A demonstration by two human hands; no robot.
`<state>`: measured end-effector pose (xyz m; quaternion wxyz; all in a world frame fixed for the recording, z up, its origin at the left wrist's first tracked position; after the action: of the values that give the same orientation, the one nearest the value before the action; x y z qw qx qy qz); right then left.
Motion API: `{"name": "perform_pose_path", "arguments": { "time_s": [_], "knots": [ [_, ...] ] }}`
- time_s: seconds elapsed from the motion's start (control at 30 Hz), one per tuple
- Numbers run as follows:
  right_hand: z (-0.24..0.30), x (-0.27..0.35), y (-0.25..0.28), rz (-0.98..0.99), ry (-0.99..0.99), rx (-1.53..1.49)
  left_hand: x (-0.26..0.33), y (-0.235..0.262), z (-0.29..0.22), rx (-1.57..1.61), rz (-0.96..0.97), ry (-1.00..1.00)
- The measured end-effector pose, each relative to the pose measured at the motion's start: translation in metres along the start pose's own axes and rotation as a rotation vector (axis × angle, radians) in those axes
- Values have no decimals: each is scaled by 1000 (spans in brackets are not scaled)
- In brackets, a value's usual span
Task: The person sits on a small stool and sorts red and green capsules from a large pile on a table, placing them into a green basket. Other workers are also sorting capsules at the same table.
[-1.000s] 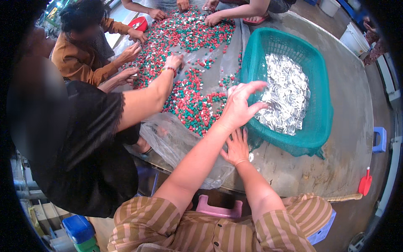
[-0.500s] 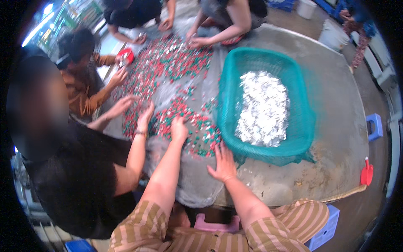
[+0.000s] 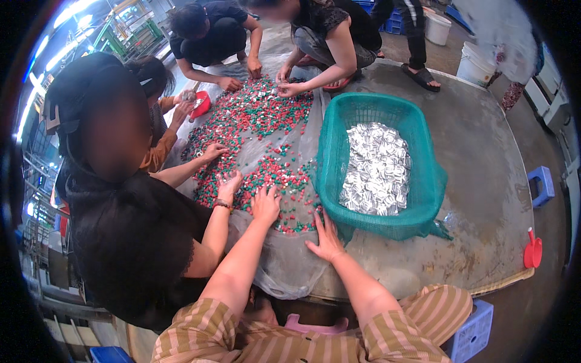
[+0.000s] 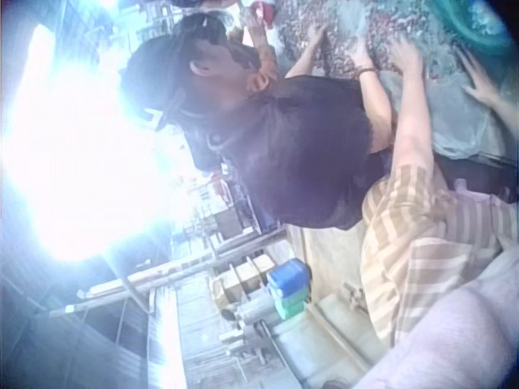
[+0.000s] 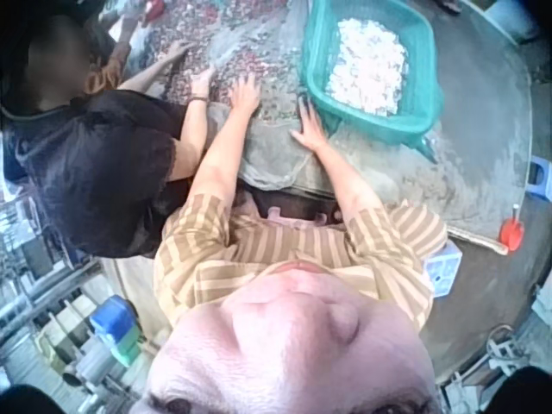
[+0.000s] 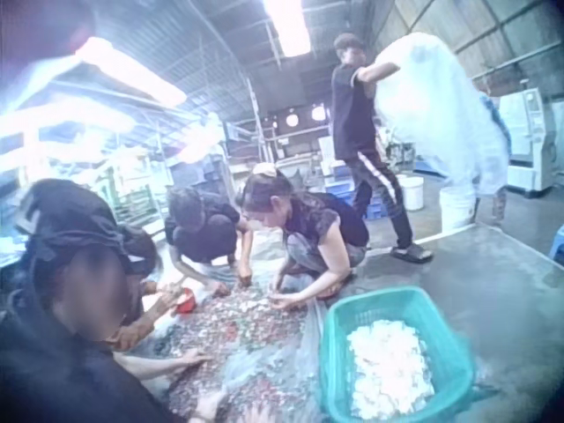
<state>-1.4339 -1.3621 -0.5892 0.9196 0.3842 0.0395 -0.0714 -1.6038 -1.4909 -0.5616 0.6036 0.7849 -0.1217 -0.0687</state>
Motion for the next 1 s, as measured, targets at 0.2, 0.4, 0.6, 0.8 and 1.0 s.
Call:
{"name": "perform_pose_path", "arguments": {
  "time_s": [0.2,0.4,0.6,0.8,1.0],
  "knots": [
    [66,17,72,-174,218,-50,82,-31,-79,154,162,-446],
    [88,53,189,-484,289,305,81,-55,-24,-76,268,-103],
    [-8,59,220,-365,-149,591,82,-22,-89,14,108,-313],
    [-13,42,205,-235,-257,571,115,-51,-108,-16,211,-435],
    [-17,38,204,-271,-238,584,81,-68,-77,137,124,-406]
  ]
}}
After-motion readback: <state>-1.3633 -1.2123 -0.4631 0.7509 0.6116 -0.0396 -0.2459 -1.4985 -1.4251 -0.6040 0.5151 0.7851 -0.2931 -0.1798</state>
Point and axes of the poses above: each hand's wrist, its own x-axis away from the middle knuckle, its own y-axis out of the back of the hand, z = x × y, the point moved 10 cm from there along -x, towards the middle knuckle, and after that the axes turned 2 degrees about y, right-handed, at the moved point
